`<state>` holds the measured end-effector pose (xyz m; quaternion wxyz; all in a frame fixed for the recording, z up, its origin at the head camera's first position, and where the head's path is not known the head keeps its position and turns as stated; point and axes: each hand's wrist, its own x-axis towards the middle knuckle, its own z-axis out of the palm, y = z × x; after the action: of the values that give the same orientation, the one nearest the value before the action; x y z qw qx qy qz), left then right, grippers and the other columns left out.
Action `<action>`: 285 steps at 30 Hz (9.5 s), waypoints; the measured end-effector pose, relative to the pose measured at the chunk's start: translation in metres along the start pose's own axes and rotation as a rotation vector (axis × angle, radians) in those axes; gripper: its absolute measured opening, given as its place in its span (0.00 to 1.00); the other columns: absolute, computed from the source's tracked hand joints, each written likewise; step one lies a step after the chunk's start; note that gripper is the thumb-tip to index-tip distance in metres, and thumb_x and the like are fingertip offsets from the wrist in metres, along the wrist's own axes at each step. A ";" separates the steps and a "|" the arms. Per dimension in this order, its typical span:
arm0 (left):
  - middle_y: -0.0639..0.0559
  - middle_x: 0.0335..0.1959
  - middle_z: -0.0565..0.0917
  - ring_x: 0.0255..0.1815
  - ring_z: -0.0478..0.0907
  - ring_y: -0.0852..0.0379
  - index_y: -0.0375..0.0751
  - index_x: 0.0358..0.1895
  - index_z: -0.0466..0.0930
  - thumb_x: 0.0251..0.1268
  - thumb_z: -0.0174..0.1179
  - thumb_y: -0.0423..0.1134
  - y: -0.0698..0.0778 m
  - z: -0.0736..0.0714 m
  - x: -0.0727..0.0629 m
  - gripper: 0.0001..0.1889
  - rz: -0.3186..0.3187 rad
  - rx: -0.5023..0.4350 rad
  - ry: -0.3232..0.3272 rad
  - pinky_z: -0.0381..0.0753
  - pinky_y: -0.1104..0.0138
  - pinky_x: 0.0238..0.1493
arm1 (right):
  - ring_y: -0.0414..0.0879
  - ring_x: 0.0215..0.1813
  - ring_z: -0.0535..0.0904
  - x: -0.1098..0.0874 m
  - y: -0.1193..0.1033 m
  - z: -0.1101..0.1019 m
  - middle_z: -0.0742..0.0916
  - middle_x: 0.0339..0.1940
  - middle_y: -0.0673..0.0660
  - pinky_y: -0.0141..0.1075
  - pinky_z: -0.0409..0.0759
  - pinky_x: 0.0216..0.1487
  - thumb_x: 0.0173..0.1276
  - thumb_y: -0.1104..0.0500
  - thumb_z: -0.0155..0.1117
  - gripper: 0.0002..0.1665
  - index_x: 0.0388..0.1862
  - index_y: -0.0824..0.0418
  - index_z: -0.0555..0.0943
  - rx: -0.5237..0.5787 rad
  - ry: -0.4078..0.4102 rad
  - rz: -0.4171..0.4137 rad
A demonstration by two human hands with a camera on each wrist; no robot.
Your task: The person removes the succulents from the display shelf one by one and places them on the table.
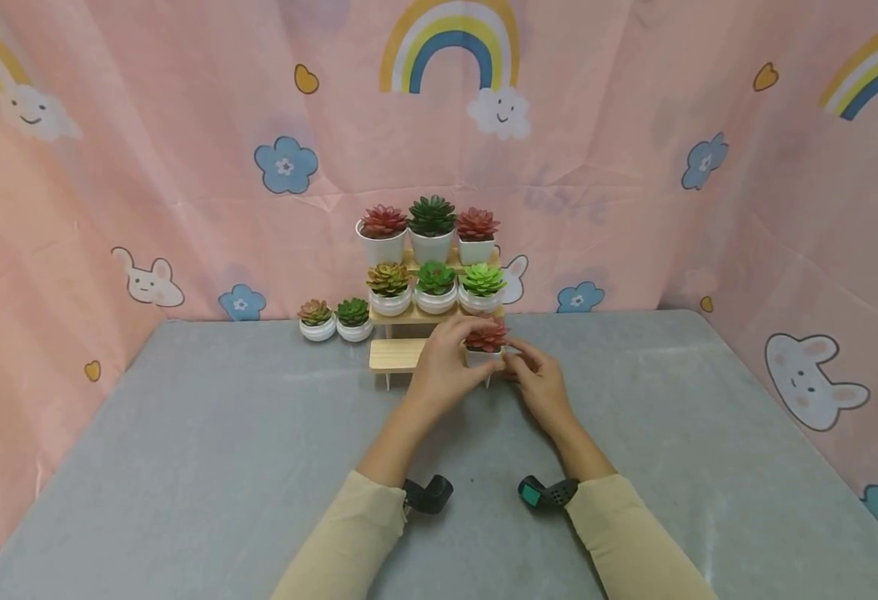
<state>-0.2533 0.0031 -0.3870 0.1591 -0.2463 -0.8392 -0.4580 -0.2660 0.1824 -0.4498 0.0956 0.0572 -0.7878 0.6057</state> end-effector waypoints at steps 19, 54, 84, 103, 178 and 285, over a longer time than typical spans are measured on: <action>0.51 0.61 0.81 0.63 0.79 0.54 0.44 0.55 0.84 0.55 0.76 0.36 -0.008 0.017 -0.005 0.22 -0.050 -0.028 0.091 0.79 0.58 0.65 | 0.36 0.42 0.87 -0.016 -0.039 -0.002 0.87 0.53 0.73 0.32 0.86 0.49 0.79 0.63 0.53 0.22 0.67 0.69 0.76 -0.036 -0.031 0.007; 0.51 0.53 0.80 0.50 0.83 0.57 0.46 0.44 0.82 0.52 0.76 0.35 -0.002 0.035 -0.013 0.16 -0.034 0.139 0.332 0.84 0.65 0.49 | 0.29 0.37 0.85 -0.001 0.002 -0.001 0.87 0.50 0.74 0.26 0.84 0.45 0.79 0.61 0.52 0.21 0.66 0.64 0.79 0.003 -0.012 -0.047; 0.48 0.51 0.81 0.52 0.81 0.54 0.42 0.42 0.82 0.50 0.74 0.28 -0.037 -0.034 -0.034 0.16 -0.082 0.006 0.340 0.82 0.63 0.56 | 0.45 0.43 0.89 0.002 0.001 0.001 0.87 0.53 0.71 0.30 0.86 0.49 0.80 0.57 0.54 0.22 0.68 0.60 0.77 -0.036 -0.032 -0.004; 0.43 0.48 0.80 0.45 0.78 0.52 0.37 0.42 0.82 0.50 0.72 0.25 -0.066 -0.096 -0.050 0.15 -0.205 -0.028 0.505 0.77 0.56 0.39 | 0.56 0.47 0.89 0.002 0.004 0.001 0.87 0.52 0.72 0.28 0.85 0.49 0.80 0.59 0.52 0.23 0.69 0.62 0.76 -0.029 -0.026 0.009; 0.35 0.59 0.79 0.59 0.77 0.39 0.32 0.53 0.81 0.68 0.58 0.34 -0.166 -0.190 -0.025 0.14 -0.446 0.206 0.304 0.73 0.49 0.69 | 0.40 0.43 0.88 0.001 0.006 0.003 0.88 0.51 0.70 0.25 0.83 0.48 0.79 0.58 0.55 0.21 0.67 0.61 0.79 -0.063 -0.005 0.004; 0.43 0.64 0.79 0.65 0.77 0.39 0.43 0.63 0.77 0.56 0.75 0.35 -0.082 -0.124 -0.029 0.29 -0.369 -0.057 0.403 0.80 0.49 0.65 | 0.56 0.48 0.89 0.001 0.005 0.003 0.88 0.52 0.71 0.28 0.85 0.47 0.79 0.60 0.53 0.22 0.68 0.63 0.77 -0.054 -0.012 0.010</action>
<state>-0.2695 -0.1469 -0.3924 0.2296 0.0025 -0.8080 -0.5425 -0.2684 0.1805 -0.4553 0.0892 0.0541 -0.8047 0.5845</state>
